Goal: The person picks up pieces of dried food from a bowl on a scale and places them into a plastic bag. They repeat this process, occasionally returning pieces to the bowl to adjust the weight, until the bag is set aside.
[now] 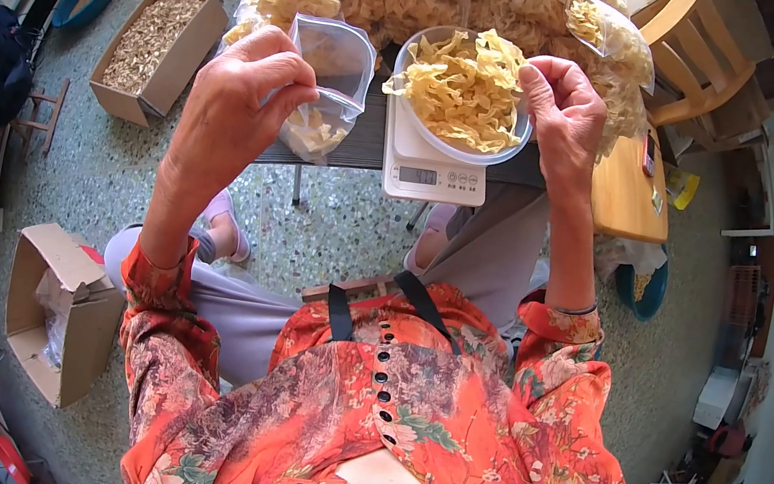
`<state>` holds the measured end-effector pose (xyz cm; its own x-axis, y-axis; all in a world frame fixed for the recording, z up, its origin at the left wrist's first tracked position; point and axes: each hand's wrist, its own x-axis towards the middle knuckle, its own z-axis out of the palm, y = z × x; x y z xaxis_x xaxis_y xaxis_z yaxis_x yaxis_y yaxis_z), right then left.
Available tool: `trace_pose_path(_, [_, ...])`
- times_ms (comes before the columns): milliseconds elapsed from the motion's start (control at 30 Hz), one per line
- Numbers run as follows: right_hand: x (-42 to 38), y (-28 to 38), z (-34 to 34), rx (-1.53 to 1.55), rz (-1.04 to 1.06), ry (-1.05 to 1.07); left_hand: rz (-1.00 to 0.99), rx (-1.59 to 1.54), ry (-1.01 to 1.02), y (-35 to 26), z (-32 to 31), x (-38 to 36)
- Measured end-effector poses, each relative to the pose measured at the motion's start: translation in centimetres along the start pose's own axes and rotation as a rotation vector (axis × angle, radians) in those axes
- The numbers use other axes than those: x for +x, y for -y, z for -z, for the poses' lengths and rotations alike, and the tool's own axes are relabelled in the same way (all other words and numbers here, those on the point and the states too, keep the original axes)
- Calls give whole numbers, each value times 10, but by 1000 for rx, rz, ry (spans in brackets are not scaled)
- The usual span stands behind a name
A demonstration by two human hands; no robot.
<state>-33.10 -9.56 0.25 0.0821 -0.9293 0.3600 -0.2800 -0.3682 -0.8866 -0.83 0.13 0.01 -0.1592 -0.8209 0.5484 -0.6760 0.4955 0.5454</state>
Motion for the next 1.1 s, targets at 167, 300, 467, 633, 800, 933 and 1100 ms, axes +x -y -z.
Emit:
trace_pose_path(167, [-1,-5,4,108,-137,31,7,-12,4,-1,0,0])
trace_pose_path(300, [0,-3,3,84,-151,34,-10,4,-9,0,0,0])
trace_pose_path(467, [-2,0,4,339,-217,87,-12,-12,-3,0,0,0])
trace_pose_path(633, [-11,30,-17,537,-295,157,-58,12,-27,-1,-6,1])
trace_pose_path(800, [-21,60,-53,525,-222,288,-66,-4,-52,-4,-9,-1])
trace_pose_path(933, [-24,73,-85,340,-158,284,-64,4,-70,-5,-8,-1])
trace_pose_path(1100, [-25,75,-87,180,-140,285,-78,43,-100,-5,0,-2])
